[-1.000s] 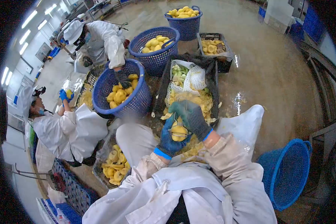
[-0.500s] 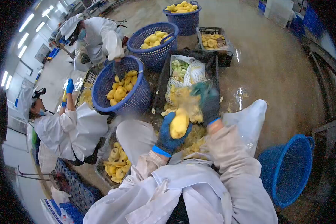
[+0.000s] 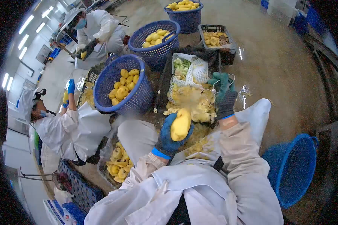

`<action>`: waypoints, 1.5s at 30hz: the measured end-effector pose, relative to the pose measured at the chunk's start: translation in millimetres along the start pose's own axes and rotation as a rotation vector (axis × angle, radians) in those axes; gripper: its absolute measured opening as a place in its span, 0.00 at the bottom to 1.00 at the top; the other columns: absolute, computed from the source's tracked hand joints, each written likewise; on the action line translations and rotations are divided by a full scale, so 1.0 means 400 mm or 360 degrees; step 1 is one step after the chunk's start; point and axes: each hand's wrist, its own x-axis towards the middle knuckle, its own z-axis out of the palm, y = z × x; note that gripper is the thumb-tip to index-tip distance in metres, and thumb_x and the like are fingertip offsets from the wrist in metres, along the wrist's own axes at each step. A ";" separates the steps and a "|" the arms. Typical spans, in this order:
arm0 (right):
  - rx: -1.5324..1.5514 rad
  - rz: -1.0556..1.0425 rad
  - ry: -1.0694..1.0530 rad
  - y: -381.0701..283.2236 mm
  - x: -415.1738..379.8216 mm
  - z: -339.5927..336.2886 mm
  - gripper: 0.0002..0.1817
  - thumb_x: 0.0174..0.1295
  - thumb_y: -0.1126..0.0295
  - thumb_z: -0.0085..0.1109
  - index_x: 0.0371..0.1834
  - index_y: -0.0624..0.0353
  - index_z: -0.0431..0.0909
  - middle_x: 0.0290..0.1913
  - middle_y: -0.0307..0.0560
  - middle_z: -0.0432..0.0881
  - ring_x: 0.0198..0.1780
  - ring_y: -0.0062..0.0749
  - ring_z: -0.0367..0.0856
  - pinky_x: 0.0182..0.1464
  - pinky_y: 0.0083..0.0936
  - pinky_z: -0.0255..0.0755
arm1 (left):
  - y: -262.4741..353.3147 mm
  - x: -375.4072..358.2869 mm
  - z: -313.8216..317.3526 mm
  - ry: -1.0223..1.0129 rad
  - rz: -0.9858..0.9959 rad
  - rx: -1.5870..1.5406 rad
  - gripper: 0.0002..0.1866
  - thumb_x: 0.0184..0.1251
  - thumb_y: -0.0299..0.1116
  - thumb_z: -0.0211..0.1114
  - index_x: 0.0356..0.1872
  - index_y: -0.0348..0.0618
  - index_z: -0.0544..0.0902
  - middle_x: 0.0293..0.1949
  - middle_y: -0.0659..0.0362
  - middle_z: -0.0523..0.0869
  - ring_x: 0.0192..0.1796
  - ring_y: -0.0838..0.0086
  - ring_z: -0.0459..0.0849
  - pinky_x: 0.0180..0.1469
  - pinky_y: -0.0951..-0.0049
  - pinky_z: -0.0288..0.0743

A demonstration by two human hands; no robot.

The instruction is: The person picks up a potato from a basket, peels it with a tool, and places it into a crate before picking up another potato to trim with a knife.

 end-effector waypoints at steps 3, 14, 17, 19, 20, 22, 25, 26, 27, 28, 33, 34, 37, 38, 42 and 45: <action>0.0022 0.0416 -0.0131 -0.063 -0.012 -0.009 0.13 0.70 0.68 0.45 0.46 0.60 0.80 0.37 0.38 0.80 0.37 0.21 0.78 0.41 0.20 0.72 | 0.015 0.025 -0.011 -0.0082 0.0188 0.0179 0.35 0.52 0.25 0.73 0.61 0.34 0.66 0.52 0.49 0.77 0.53 0.62 0.79 0.54 0.65 0.76; -0.0906 -0.0207 -0.0660 0.126 -0.051 -0.079 0.12 0.62 0.74 0.53 0.48 0.62 0.80 0.36 0.40 0.81 0.35 0.27 0.80 0.43 0.22 0.74 | 0.056 -0.019 -0.029 -0.0455 -0.1246 -0.1403 0.44 0.56 0.32 0.70 0.72 0.41 0.55 0.60 0.53 0.73 0.59 0.67 0.75 0.58 0.67 0.74; -0.0528 0.0059 -0.0542 0.037 -0.073 -0.013 0.10 0.62 0.76 0.51 0.43 0.61 0.81 0.34 0.41 0.82 0.35 0.27 0.80 0.40 0.25 0.74 | 0.022 -0.011 -0.030 -0.0503 -0.1169 -0.0961 0.46 0.53 0.32 0.73 0.72 0.40 0.56 0.60 0.54 0.72 0.59 0.69 0.75 0.58 0.68 0.73; -0.0750 0.0077 -0.0904 0.036 -0.139 0.006 0.11 0.65 0.74 0.47 0.42 0.63 0.81 0.37 0.41 0.82 0.36 0.26 0.79 0.40 0.24 0.74 | 0.032 -0.016 -0.022 -0.0521 -0.1132 -0.0898 0.46 0.52 0.32 0.74 0.72 0.39 0.57 0.61 0.53 0.72 0.58 0.71 0.74 0.59 0.70 0.71; -0.0834 0.0064 -0.0775 0.069 -0.131 -0.025 0.11 0.66 0.73 0.47 0.43 0.63 0.81 0.38 0.41 0.82 0.36 0.27 0.79 0.40 0.24 0.74 | 0.026 -0.022 -0.019 -0.0539 -0.1069 -0.0810 0.46 0.52 0.32 0.74 0.72 0.39 0.57 0.60 0.53 0.72 0.58 0.70 0.74 0.59 0.70 0.71; -0.0991 0.0035 -0.0527 0.097 -0.082 -0.073 0.12 0.67 0.71 0.47 0.44 0.63 0.81 0.39 0.42 0.82 0.37 0.28 0.80 0.41 0.24 0.74 | 0.009 -0.034 -0.017 -0.0563 -0.0935 -0.0628 0.47 0.52 0.32 0.75 0.72 0.39 0.56 0.60 0.53 0.72 0.58 0.70 0.74 0.59 0.70 0.71; -0.0568 0.0115 -0.0362 0.080 -0.097 -0.050 0.10 0.65 0.70 0.51 0.43 0.62 0.80 0.38 0.42 0.82 0.36 0.27 0.80 0.41 0.26 0.76 | 0.004 -0.044 -0.024 -0.0562 -0.0917 -0.0464 0.47 0.52 0.33 0.75 0.72 0.39 0.56 0.59 0.53 0.73 0.58 0.70 0.74 0.60 0.71 0.70; -0.0756 -0.0067 -0.0460 0.074 -0.127 -0.047 0.10 0.65 0.70 0.52 0.42 0.62 0.80 0.38 0.42 0.82 0.36 0.27 0.80 0.40 0.26 0.76 | 0.012 -0.048 -0.019 -0.0584 -0.0910 -0.0466 0.48 0.52 0.35 0.75 0.72 0.38 0.56 0.59 0.51 0.73 0.58 0.68 0.74 0.59 0.69 0.70; -0.0929 -0.0171 -0.0566 0.132 -0.127 -0.084 0.10 0.64 0.70 0.52 0.43 0.62 0.80 0.38 0.42 0.81 0.36 0.27 0.80 0.40 0.25 0.76 | 0.015 -0.036 -0.011 -0.0610 -0.0885 -0.0466 0.49 0.52 0.36 0.76 0.71 0.37 0.55 0.59 0.50 0.74 0.57 0.67 0.75 0.59 0.68 0.71; -0.1094 -0.0288 -0.0663 0.189 -0.127 -0.122 0.10 0.64 0.71 0.53 0.43 0.62 0.80 0.38 0.42 0.81 0.35 0.27 0.79 0.39 0.24 0.76 | 0.028 -0.023 -0.009 -0.0644 -0.0864 -0.0459 0.50 0.51 0.38 0.76 0.71 0.36 0.55 0.58 0.49 0.74 0.56 0.65 0.76 0.58 0.66 0.71; -0.0451 0.0312 -0.0293 0.122 -0.090 -0.074 0.11 0.59 0.71 0.58 0.44 0.61 0.79 0.38 0.44 0.83 0.37 0.32 0.82 0.39 0.23 0.76 | 0.022 -0.035 -0.014 -0.0603 -0.0597 -0.0012 0.53 0.49 0.41 0.76 0.72 0.34 0.51 0.61 0.42 0.72 0.60 0.54 0.75 0.59 0.61 0.71; -0.0741 0.0014 -0.0455 0.128 -0.103 -0.071 0.10 0.59 0.72 0.57 0.43 0.60 0.79 0.37 0.43 0.82 0.37 0.30 0.82 0.40 0.23 0.75 | 0.031 -0.039 -0.009 -0.0599 -0.0662 -0.0084 0.53 0.49 0.41 0.76 0.72 0.34 0.52 0.62 0.43 0.71 0.61 0.56 0.74 0.61 0.62 0.69; -0.1085 -0.0410 -0.0439 0.159 -0.118 -0.087 0.08 0.59 0.74 0.56 0.41 0.58 0.81 0.36 0.39 0.82 0.37 0.26 0.81 0.40 0.23 0.75 | 0.048 -0.013 -0.003 -0.0577 -0.0662 -0.0134 0.54 0.48 0.41 0.77 0.72 0.35 0.53 0.65 0.44 0.67 0.65 0.59 0.70 0.65 0.63 0.64; -0.0873 -0.0050 -0.0270 0.152 -0.090 -0.105 0.06 0.61 0.73 0.55 0.39 0.58 0.81 0.35 0.39 0.82 0.36 0.25 0.81 0.40 0.24 0.75 | 0.049 -0.023 -0.006 -0.0579 -0.0607 -0.0071 0.53 0.49 0.41 0.77 0.72 0.35 0.53 0.66 0.44 0.67 0.65 0.59 0.70 0.65 0.63 0.64; -0.0055 0.0510 -0.0071 0.038 -0.087 -0.050 0.08 0.66 0.68 0.53 0.37 0.60 0.79 0.33 0.41 0.82 0.34 0.27 0.81 0.39 0.26 0.75 | 0.043 -0.030 -0.019 -0.0584 -0.0567 -0.0003 0.51 0.51 0.40 0.76 0.72 0.34 0.53 0.66 0.44 0.67 0.66 0.58 0.69 0.66 0.63 0.63; -0.0038 0.0602 -0.0055 0.012 -0.170 0.026 0.11 0.67 0.66 0.52 0.39 0.63 0.79 0.34 0.43 0.82 0.34 0.28 0.81 0.40 0.24 0.75 | 0.038 -0.018 -0.007 -0.0552 -0.0717 -0.0282 0.50 0.52 0.39 0.75 0.72 0.36 0.53 0.65 0.45 0.68 0.64 0.60 0.70 0.64 0.64 0.65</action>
